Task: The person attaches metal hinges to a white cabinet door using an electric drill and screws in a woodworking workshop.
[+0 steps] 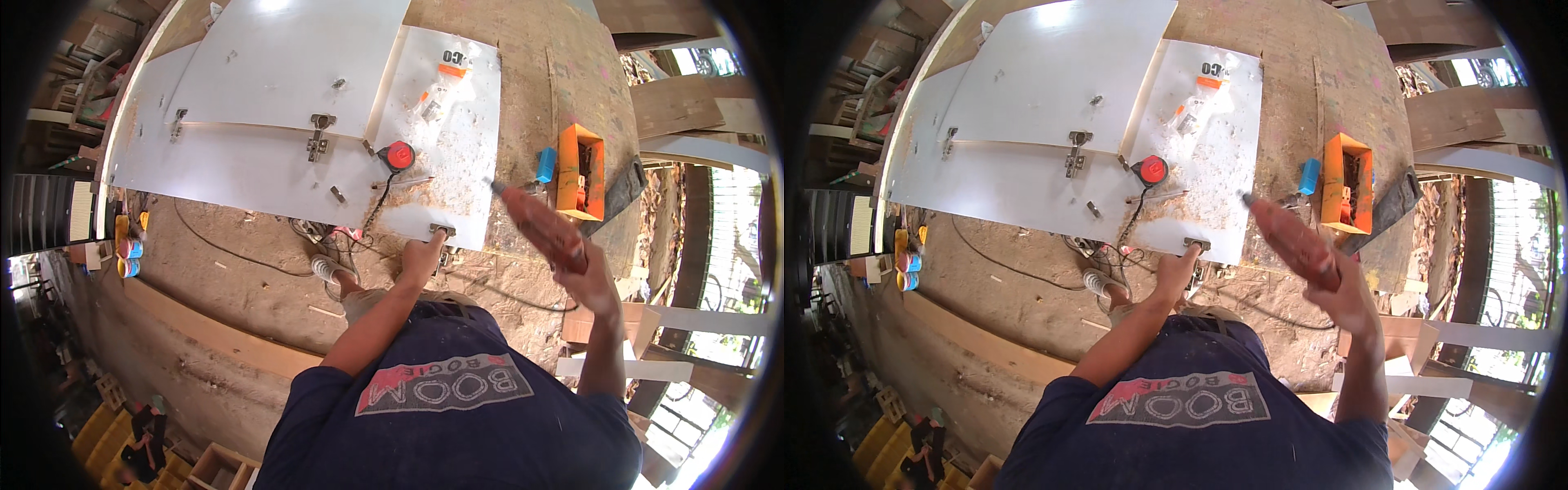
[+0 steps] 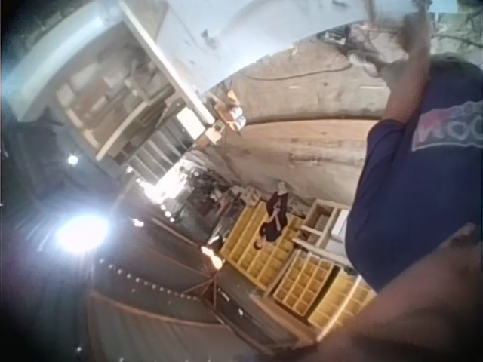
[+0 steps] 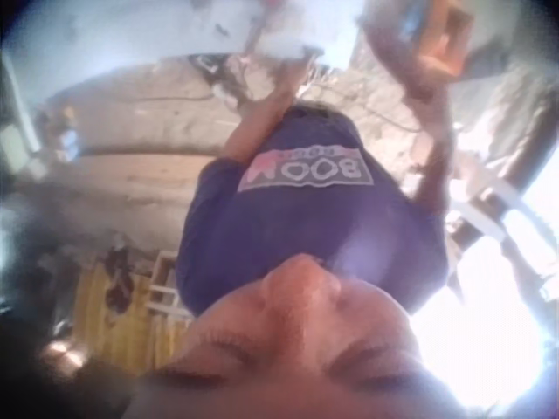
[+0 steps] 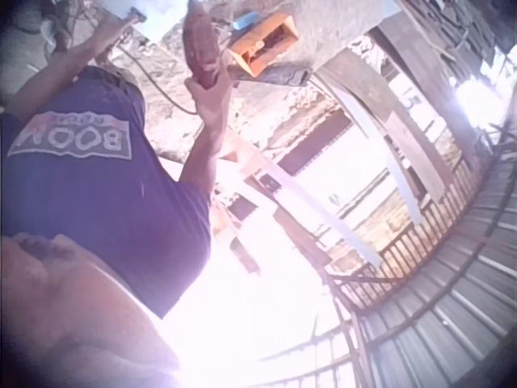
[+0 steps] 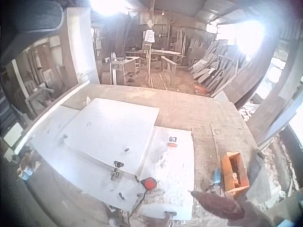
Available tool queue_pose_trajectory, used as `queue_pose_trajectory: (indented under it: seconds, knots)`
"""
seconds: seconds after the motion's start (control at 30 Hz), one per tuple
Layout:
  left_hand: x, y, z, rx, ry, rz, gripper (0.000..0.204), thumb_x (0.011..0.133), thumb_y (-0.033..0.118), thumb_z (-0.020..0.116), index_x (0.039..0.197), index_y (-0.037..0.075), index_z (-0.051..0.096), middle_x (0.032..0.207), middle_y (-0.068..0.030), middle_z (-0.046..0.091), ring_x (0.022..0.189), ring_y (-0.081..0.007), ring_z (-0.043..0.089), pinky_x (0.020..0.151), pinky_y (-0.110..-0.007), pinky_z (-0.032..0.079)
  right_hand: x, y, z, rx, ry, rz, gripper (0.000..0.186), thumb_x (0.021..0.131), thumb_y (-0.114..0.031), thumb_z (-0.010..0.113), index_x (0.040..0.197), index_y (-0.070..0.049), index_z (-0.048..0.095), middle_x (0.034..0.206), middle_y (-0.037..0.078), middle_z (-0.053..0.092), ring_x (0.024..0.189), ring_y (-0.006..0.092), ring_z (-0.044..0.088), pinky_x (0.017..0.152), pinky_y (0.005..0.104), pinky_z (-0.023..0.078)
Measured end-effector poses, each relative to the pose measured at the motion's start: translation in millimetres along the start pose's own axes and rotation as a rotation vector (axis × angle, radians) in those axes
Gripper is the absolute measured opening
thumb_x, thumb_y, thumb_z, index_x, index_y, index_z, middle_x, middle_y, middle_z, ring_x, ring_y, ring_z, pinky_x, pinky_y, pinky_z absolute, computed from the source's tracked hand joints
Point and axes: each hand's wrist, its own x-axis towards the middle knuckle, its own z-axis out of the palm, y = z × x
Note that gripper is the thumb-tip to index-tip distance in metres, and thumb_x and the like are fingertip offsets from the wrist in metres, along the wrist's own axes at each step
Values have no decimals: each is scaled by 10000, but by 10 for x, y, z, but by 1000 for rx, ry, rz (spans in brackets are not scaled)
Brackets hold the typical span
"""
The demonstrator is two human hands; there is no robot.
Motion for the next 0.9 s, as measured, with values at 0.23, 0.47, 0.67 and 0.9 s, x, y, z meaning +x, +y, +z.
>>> queue_pose_trajectory:
  seconds: [0.23, 0.47, 0.67, 0.9]
  knots:
    - [-13, 59, -22, 20, -3, -14, 627, 918, 521, 731, 914, -105, 753, 844, -287, 750, 864, -416, 757, 794, -492, 555, -334, -388, 114, -175, -241, -22, 817, 674, -100, 752, 1470, -2, 595, 1220, 174, 760, 1113, 211, 707, 1022, 357, 519]
    - [4, 21, -7, -11, 24, 48, 618, 916, 517, 733, 868, -99, 751, 786, -269, 741, 810, -414, 752, 766, -490, 555, -224, -344, 142, -306, -250, 23, 798, 676, -157, 764, 1449, -26, 613, 1148, 191, 756, 1032, 296, 729, 957, 386, 544]
    - [-6, 48, -21, 10, 5, 32, 581, 923, 485, 735, 860, -93, 742, 757, -211, 730, 737, -329, 712, 724, -465, 533, -134, -211, 149, -351, -260, -27, 767, 675, -166, 763, 1420, -33, 634, 1132, 186, 753, 1025, 296, 727, 931, 389, 545]
    - [-4, 48, -35, 1, -13, -1, 523, 936, 428, 750, 890, -93, 738, 766, -141, 733, 702, -234, 673, 694, -435, 506, -97, -266, 186, -335, -267, -38, 757, 674, -169, 765, 1407, -22, 640, 1130, 185, 758, 1020, 284, 730, 936, 385, 546]
